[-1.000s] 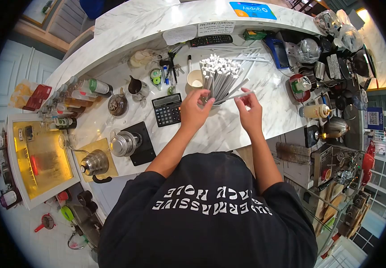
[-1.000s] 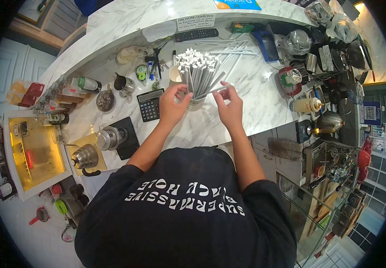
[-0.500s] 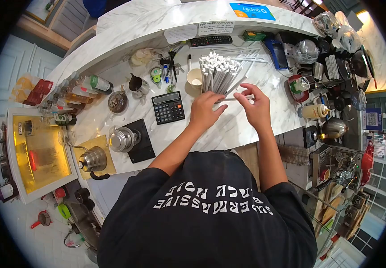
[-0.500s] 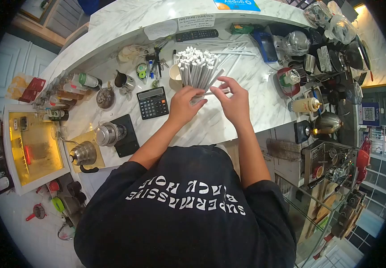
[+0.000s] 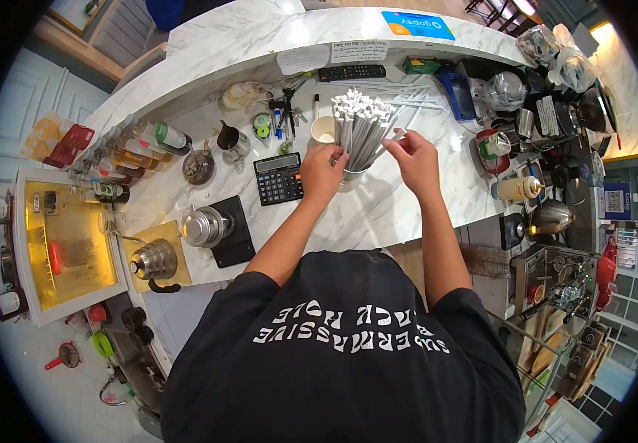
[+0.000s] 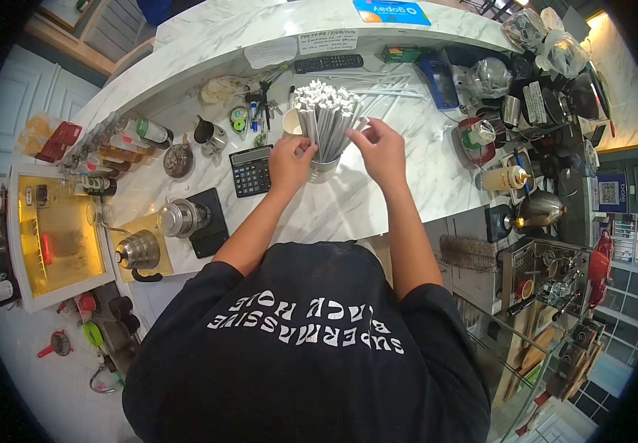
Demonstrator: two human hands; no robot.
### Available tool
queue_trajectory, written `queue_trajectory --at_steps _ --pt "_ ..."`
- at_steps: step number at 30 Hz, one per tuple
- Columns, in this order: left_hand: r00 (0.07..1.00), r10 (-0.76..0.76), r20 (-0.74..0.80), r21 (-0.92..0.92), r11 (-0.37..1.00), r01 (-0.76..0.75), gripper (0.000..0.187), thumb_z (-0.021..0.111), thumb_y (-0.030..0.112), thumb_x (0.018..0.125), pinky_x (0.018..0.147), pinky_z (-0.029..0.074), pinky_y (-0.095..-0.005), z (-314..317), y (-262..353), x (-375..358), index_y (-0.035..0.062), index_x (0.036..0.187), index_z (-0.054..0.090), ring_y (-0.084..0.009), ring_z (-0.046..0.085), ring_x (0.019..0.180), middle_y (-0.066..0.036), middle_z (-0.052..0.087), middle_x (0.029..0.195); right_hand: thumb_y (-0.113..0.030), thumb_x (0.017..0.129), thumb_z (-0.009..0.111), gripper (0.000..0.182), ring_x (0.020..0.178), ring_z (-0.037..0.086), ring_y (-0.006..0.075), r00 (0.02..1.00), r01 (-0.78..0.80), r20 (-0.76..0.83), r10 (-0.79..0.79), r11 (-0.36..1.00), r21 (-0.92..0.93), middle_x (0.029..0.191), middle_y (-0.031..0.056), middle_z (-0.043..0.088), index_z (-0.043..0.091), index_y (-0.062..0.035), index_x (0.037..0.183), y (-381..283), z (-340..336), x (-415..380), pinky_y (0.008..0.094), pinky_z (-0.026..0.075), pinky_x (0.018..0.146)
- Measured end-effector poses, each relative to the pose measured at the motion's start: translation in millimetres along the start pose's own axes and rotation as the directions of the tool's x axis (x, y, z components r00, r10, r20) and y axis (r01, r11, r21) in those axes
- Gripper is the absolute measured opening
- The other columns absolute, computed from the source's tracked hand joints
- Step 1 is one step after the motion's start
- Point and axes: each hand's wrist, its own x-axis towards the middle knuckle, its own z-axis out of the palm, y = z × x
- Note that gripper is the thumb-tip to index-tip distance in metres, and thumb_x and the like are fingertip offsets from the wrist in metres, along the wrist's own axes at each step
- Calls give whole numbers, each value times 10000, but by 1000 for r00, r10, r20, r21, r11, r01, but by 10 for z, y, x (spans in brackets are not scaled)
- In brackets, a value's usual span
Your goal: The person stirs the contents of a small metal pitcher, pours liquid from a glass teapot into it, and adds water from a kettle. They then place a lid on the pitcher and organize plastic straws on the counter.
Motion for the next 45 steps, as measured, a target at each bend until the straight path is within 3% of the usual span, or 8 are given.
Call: queue_trajectory --at_steps 2,7,10,17,22,27,35,45 --pt "999 -5 -38 -5 1000 5 171 858 158 854 770 547 -397 3 36 -21 44 954 780 -281 702 872 -98 729 894 -207 955 825 280 717 629 113 993 103 76 -90 979 -176 784 67 728 750 58 1008 -104 53 29 297 499 684" --pt "991 -21 -130 -82 997 11 200 866 159 847 742 540 -398 -66 117 25 44 982 774 -284 705 833 -89 720 908 -151 949 764 189 675 668 382 964 263 112 -242 932 -248 785 226 701 755 36 932 -228 208 24 445 505 653" --pt "997 -80 -23 -54 995 79 199 867 155 845 733 535 -401 -81 6 62 40 979 774 -282 703 808 -87 717 890 -167 957 787 211 633 661 249 939 343 128 -318 888 -307 765 186 723 763 42 943 -46 320 66 375 506 636" --pt "998 -33 -56 32 999 35 186 877 171 829 769 542 -430 0 -196 14 47 923 776 -297 704 871 -90 720 897 -166 928 768 205 706 700 398 921 389 144 -362 842 -373 758 195 716 747 28 866 -44 245 69 465 528 657" --pt "996 8 -89 53 999 -3 252 895 193 828 758 545 -393 -24 -152 -16 53 1014 796 -262 684 830 -92 720 937 -282 921 784 265 674 702 346 842 535 260 -473 669 -515 726 146 716 747 -27 859 44 208 203 443 529 637" --pt "968 -202 -150 -74 978 193 534 893 238 848 793 540 -377 -81 5 -389 80 1320 701 -248 647 889 -94 691 1072 -324 863 872 309 673 707 310 899 438 206 -387 827 -353 762 144 732 781 -38 935 197 -117 88 440 544 652" --pt "850 -499 -166 -176 863 473 304 791 193 962 760 493 -321 93 402 -1428 81 1240 745 -160 650 864 -61 722 1074 -242 905 819 307 852 739 338 926 340 325 -191 795 -502 987 165 747 752 -85 1160 1330 -835 626 468 577 789" --pt "860 -479 -180 -112 878 466 208 756 171 980 746 512 -334 1004 1070 -1243 44 1144 767 -167 673 852 -81 745 1013 -136 922 649 264 1042 653 307 677 724 689 -258 401 -561 1075 99 648 725 -177 1172 1853 -551 1415 508 519 841"
